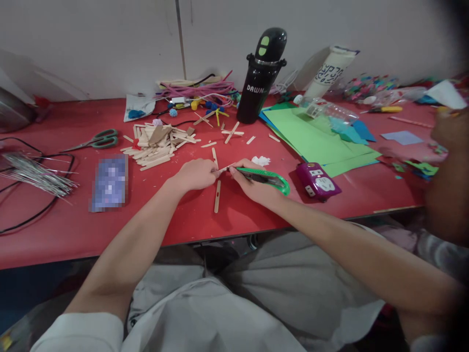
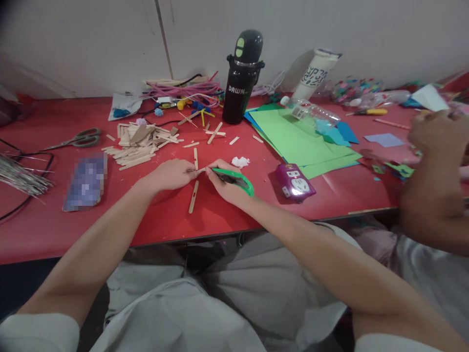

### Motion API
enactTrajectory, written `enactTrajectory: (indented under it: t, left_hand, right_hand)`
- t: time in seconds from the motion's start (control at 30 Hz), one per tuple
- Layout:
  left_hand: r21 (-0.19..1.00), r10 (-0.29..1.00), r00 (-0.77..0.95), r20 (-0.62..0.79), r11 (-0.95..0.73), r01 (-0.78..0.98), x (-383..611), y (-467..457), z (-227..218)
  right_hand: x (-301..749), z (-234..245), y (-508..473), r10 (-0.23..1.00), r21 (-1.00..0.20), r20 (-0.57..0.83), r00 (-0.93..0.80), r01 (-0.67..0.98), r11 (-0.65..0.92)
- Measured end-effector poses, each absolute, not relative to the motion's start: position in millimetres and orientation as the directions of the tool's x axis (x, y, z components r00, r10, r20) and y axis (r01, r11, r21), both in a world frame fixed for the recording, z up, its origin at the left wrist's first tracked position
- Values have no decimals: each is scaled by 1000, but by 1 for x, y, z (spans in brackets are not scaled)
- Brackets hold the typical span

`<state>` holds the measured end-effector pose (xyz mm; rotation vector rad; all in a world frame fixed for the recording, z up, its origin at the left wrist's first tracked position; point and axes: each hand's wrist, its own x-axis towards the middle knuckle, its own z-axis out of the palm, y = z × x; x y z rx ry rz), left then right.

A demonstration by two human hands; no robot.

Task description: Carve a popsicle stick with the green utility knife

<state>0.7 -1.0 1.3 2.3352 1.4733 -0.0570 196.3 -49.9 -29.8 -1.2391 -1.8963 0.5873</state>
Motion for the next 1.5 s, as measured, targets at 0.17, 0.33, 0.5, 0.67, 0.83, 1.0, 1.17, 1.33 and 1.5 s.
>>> enactTrajectory:
  t: [0.17, 0.33, 0.5, 0.67, 0.83, 1.0, 1.17, 1.33, 1.5]
  left_hand:
    - [298, 861, 454, -229, -382, 875, 1, 0, 0]
    - [289, 860, 456, -230, -387, 876, 1, 0, 1]
    - [289, 862, 447, -237, -377, 880, 1, -1, 2]
    - [281, 861, 450, -238, -383, 880, 1, -1, 1]
    - [287, 861, 450, -235, -381, 879, 1, -1, 2]
    - [296, 862, 449, -238, -375, 878, 1, -1, 3]
    - [286, 864, 448, -231, -380, 880, 1, -2, 3]
    - [282, 864, 443, -237, -376, 883, 1, -3, 5]
    - [294, 859, 456, -233, -385, 875, 1, -3, 5]
  right_hand:
    - [196, -30, -50, 904, -729, 372, -211, 536, 425]
    - [196, -29, -50, 914, -738, 346, -210, 541, 404]
    - [198, -33, -48, 910, -721, 349, -225, 555, 414]
    - [196, -28, -50, 911, -739, 356, -210, 534, 412]
    - [195, -29, -50, 906, -739, 363, -217, 525, 422]
    - [197, -31, -49, 916, -731, 338, -215, 553, 400]
    - [195, -27, -51, 915, -737, 348, -207, 542, 403]
    - [196, -28, -50, 913, -727, 346, -218, 553, 408]
    - [196, -27, -50, 913, -722, 335, -233, 559, 408]
